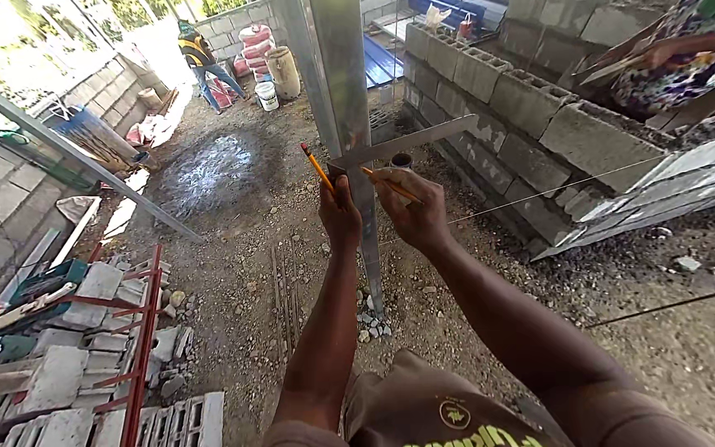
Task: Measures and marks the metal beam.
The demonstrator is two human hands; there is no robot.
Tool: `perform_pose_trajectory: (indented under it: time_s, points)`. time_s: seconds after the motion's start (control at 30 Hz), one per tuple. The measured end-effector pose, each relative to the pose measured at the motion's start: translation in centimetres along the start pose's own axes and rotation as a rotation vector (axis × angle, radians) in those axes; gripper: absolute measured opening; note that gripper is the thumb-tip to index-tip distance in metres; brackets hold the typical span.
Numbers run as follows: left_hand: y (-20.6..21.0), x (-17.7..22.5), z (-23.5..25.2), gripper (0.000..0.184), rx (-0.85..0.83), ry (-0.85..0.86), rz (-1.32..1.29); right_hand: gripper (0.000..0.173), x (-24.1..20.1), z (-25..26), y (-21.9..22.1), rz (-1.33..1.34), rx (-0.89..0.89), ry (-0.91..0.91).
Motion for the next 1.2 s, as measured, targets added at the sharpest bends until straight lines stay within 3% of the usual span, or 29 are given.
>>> perform_pose_trajectory:
  time_s: [0.37,0.6,0.73,0.9,1.2]
  points:
    - [0.1,0.0,0.0,0.032,0.018,0.002,-0.060,0.020,0.4,0.4,0.0,0.006,-0.005,-0.008]
    - [-0.5,0.4,-0.9,0.042,-0.048,-0.041,0.086,0.019,-0.2,1.7,0.8,-0.045,-0.013,-0.080]
    - [-0.1,0.0,-0.2,0.030,0.008,-0.025,0.003,0.019,-0.2,2.3,1.5,-0.067,-0.038,-0.126]
    - [-0.3,-0.2,-1.3,0.046,-0.074,-0.122,0.132,0.019,0.4,2.6,2.0,-0.105,-0.057,-0.142]
    - [0.1,-0.6,-1.3,0.046,-0.026,-0.135,0.146,0.018,0.4,2.7,1.2,-0.124,-0.061,-0.179]
Point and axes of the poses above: each hand's wrist, its own z-axis towards the middle knuckle, its own y-axis out of the palm, x = y × z, the point moved 9 cm from there along z, towards the middle knuckle, and after that the axes turned 14 degrees about z, right-handed, at the moved point
